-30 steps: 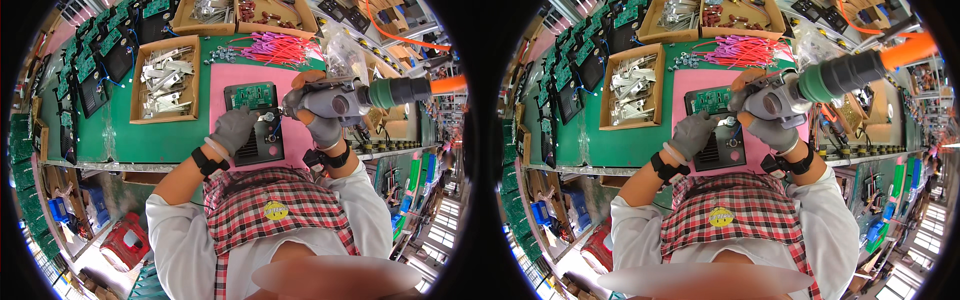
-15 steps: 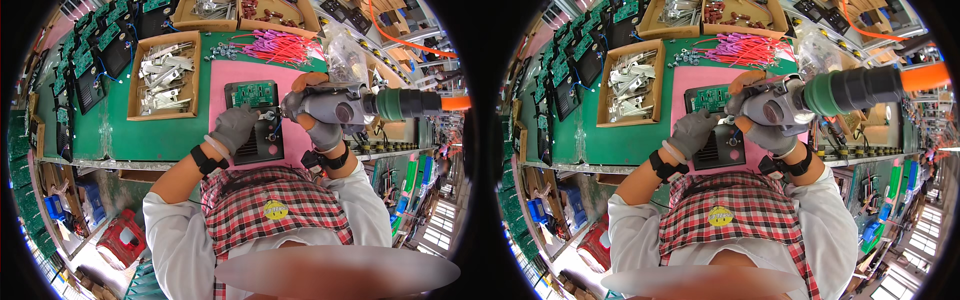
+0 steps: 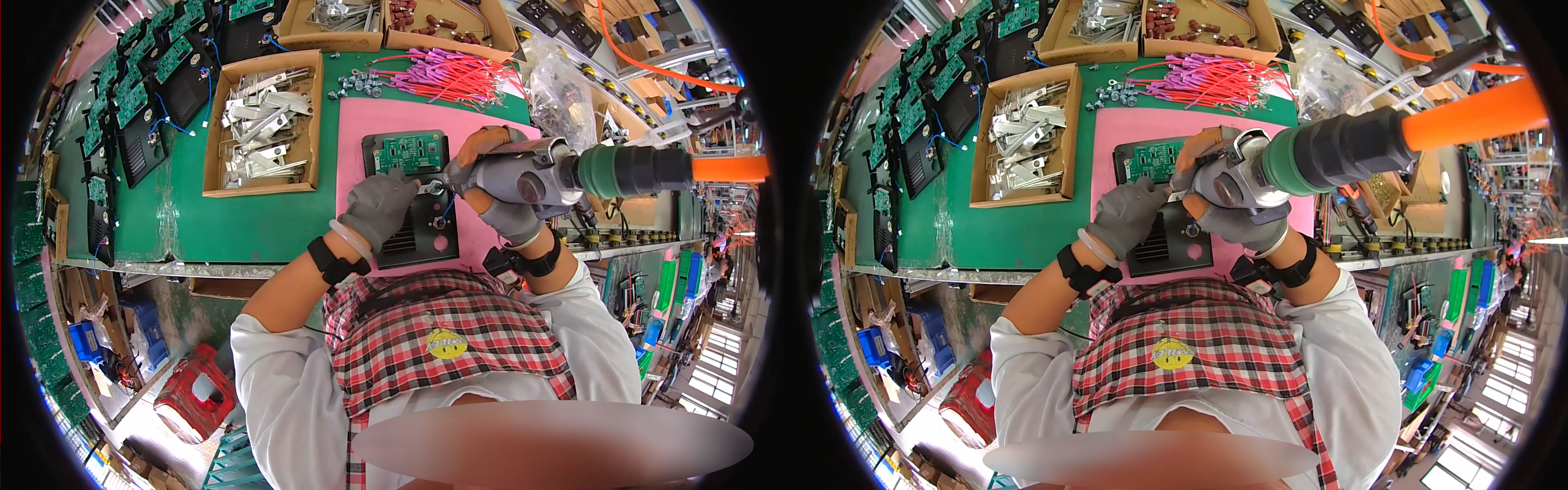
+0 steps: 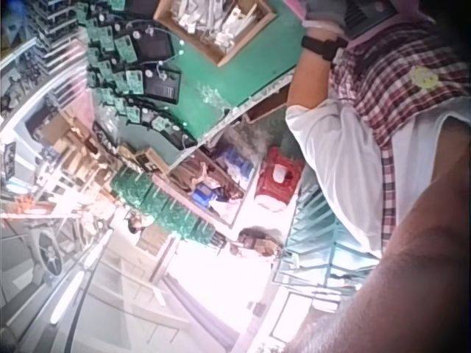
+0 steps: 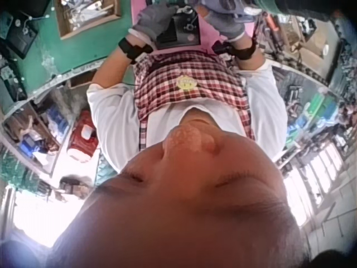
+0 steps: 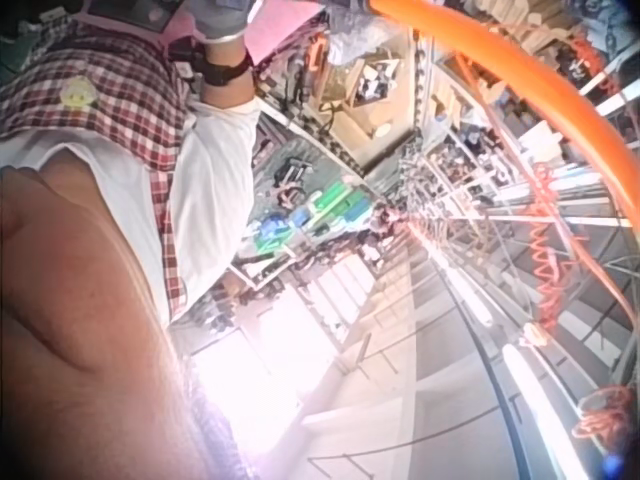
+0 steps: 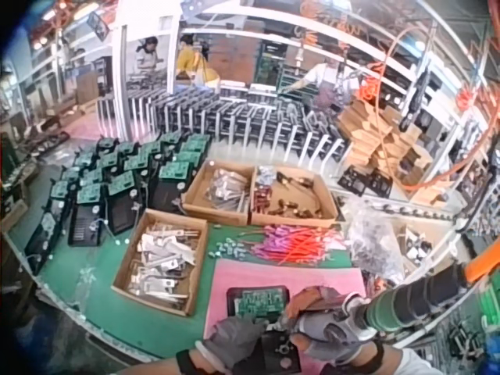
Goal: Assembling electronic parts and wiring them onto a mounting plate using a wrench and electric screwdriver.
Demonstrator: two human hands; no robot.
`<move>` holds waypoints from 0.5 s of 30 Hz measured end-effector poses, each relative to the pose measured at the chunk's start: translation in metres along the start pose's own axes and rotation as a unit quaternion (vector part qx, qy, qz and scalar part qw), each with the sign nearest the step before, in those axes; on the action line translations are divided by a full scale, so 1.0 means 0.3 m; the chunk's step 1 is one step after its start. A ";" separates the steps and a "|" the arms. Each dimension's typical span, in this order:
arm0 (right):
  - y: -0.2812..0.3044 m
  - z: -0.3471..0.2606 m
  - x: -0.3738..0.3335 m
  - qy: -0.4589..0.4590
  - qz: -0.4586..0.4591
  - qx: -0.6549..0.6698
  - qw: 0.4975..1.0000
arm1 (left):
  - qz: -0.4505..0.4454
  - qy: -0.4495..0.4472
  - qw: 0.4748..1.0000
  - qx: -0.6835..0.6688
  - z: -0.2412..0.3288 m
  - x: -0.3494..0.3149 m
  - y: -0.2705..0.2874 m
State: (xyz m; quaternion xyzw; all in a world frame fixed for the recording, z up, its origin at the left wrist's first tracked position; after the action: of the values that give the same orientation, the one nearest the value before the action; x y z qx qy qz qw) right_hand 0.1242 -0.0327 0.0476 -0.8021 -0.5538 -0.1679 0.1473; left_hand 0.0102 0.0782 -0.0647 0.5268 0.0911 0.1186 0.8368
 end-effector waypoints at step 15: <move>-0.006 -0.004 0.008 0.011 0.031 -0.011 0.999 | 0.011 0.014 1.000 -0.007 0.016 0.016 0.049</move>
State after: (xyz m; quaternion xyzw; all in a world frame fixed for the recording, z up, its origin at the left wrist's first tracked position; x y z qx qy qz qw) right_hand 0.1232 -0.0305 0.0497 -0.8186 -0.5251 -0.1782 0.1497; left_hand 0.0147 0.0816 -0.0495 0.5200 0.0960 0.1361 0.8377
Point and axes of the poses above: each hand's wrist, its own x-axis towards the middle knuckle, its own y-axis out of the back of the hand, z = x × y, the point moved 1 cm from there along x, towards the middle knuckle, and after that the axes turned 9 degrees about y, right-handed, at the moved point
